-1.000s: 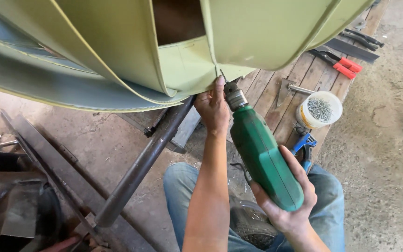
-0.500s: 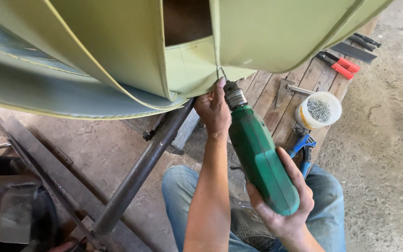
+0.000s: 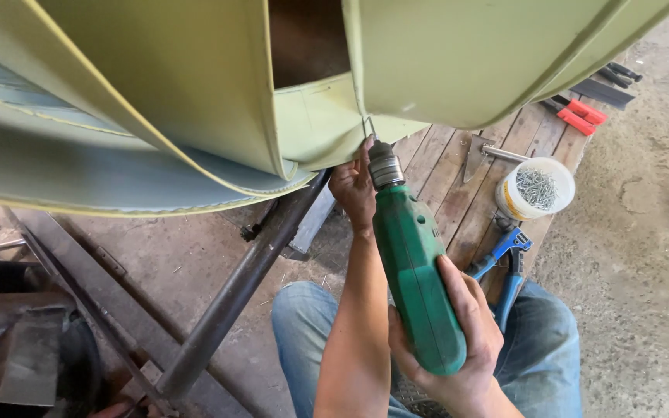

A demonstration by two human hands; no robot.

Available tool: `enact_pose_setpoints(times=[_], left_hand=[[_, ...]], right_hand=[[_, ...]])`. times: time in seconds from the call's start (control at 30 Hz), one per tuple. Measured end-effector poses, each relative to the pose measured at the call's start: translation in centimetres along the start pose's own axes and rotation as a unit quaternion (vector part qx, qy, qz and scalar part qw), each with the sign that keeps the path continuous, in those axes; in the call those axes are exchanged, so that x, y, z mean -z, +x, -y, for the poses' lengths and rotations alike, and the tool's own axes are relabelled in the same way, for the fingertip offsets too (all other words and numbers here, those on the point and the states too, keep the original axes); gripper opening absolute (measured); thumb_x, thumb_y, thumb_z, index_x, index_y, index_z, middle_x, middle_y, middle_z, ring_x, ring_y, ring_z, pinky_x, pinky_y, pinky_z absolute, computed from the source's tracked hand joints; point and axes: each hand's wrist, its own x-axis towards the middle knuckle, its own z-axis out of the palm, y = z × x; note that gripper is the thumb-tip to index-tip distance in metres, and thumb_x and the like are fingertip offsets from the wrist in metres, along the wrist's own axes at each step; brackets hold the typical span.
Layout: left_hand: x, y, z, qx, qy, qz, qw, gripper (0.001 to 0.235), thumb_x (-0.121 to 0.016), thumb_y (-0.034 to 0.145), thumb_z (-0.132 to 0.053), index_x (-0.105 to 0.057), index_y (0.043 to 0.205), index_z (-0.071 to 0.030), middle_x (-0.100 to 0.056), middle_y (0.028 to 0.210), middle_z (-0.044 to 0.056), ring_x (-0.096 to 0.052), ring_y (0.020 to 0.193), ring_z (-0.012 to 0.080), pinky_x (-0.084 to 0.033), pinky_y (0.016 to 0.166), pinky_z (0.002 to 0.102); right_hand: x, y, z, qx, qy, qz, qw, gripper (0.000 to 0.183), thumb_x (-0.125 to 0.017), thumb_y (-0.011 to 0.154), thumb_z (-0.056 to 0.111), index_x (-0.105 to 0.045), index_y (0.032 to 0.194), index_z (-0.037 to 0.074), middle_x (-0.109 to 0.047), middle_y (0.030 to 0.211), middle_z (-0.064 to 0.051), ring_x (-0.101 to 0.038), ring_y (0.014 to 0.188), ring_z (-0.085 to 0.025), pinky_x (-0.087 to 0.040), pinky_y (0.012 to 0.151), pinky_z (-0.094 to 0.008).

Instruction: Drilling holes and using a rivet gun to join metal sheets together to assemble a structure.

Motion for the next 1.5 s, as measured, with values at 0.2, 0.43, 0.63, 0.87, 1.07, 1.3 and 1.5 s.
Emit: enact_pose_setpoints(times=[0.2, 0.43, 0.63, 0.87, 1.07, 1.3, 1.5], left_hand=[[-0.2, -0.3, -0.4, -0.042, 0.04, 0.023, 0.998, 0.019, -0.066, 0.105, -0.009, -0.072, 0.12, 0.001, -0.076, 0.119, 0.016, -0.074, 0.112, 0.0206, -0.059, 0.105, 0.036], [-0.5, 0.0, -0.2, -0.035, -0.008, 0.003, 0.999, 0.019, -0.065, 0.105, -0.005, -0.071, 0.121, 0.003, -0.076, 0.118, 0.014, -0.074, 0.11, 0.019, -0.059, 0.101, 0.032], [-0.6, 0.2, -0.1, -0.029, 0.018, -0.006, 0.999, 0.018, -0.066, 0.105, -0.006, -0.072, 0.12, 0.004, -0.078, 0.115, 0.014, -0.074, 0.106, 0.0181, -0.06, 0.097, 0.032], [-0.5, 0.2, 0.2, -0.034, 0.068, 0.0, 0.997, 0.017, -0.066, 0.104, -0.009, -0.073, 0.115, 0.002, -0.079, 0.112, 0.013, -0.077, 0.1, 0.0145, -0.063, 0.088, 0.03], [-0.2, 0.7, 0.5, -0.078, 0.061, 0.018, 0.995, 0.023, -0.066, 0.104, -0.012, -0.07, 0.121, 0.004, -0.077, 0.113, 0.013, -0.075, 0.097, 0.015, -0.062, 0.086, 0.03], [1.5, 0.9, 1.7, 0.022, 0.06, 0.021, 0.998, 0.036, -0.07, 0.1, -0.03, -0.071, 0.114, 0.003, -0.078, 0.097, 0.007, -0.073, 0.082, 0.0125, -0.059, 0.075, 0.026], [-3.6, -0.4, -7.1, 0.015, -0.014, -0.018, 1.0, 0.027, -0.076, 0.103, -0.026, -0.074, 0.107, 0.001, -0.07, 0.087, 0.0, -0.05, 0.064, 0.0038, -0.04, 0.057, 0.02]], right_hand=[[1.2, 0.2, 0.3, -0.011, 0.005, 0.029, 1.0, 0.076, -0.083, 0.07, 0.01, -0.052, 0.137, -0.009, -0.067, 0.112, -0.021, -0.072, 0.099, -0.03, -0.058, 0.087, -0.035], [1.2, 0.4, 0.2, -0.019, 0.017, 0.028, 0.999, 0.077, -0.083, 0.07, 0.01, -0.052, 0.138, -0.009, -0.068, 0.115, -0.021, -0.072, 0.102, -0.029, -0.057, 0.09, -0.035], [0.7, 0.2, 0.1, 0.005, -0.005, 0.02, 1.0, 0.078, -0.083, 0.07, 0.012, -0.052, 0.137, -0.01, -0.067, 0.12, -0.023, -0.071, 0.106, -0.032, -0.057, 0.092, -0.037], [0.8, 0.0, -0.2, -0.003, -0.001, 0.012, 1.0, 0.077, -0.082, 0.073, 0.014, -0.052, 0.138, -0.011, -0.068, 0.118, -0.024, -0.073, 0.105, -0.032, -0.058, 0.092, -0.037], [1.0, -0.3, -0.5, -0.01, 0.03, 0.012, 0.999, 0.077, -0.082, 0.076, 0.014, -0.051, 0.142, -0.01, -0.069, 0.118, -0.023, -0.073, 0.105, -0.031, -0.058, 0.093, -0.037], [1.0, 1.1, -0.5, -0.031, 0.048, 0.019, 0.998, 0.078, -0.084, 0.076, 0.014, -0.052, 0.144, -0.007, -0.071, 0.12, -0.021, -0.074, 0.107, -0.027, -0.057, 0.094, -0.035], [4.6, -5.6, -3.4, -0.065, 0.081, 0.006, 0.995, 0.078, -0.081, 0.078, 0.013, -0.05, 0.147, -0.008, -0.069, 0.129, -0.021, -0.071, 0.116, -0.029, -0.055, 0.103, -0.038]])
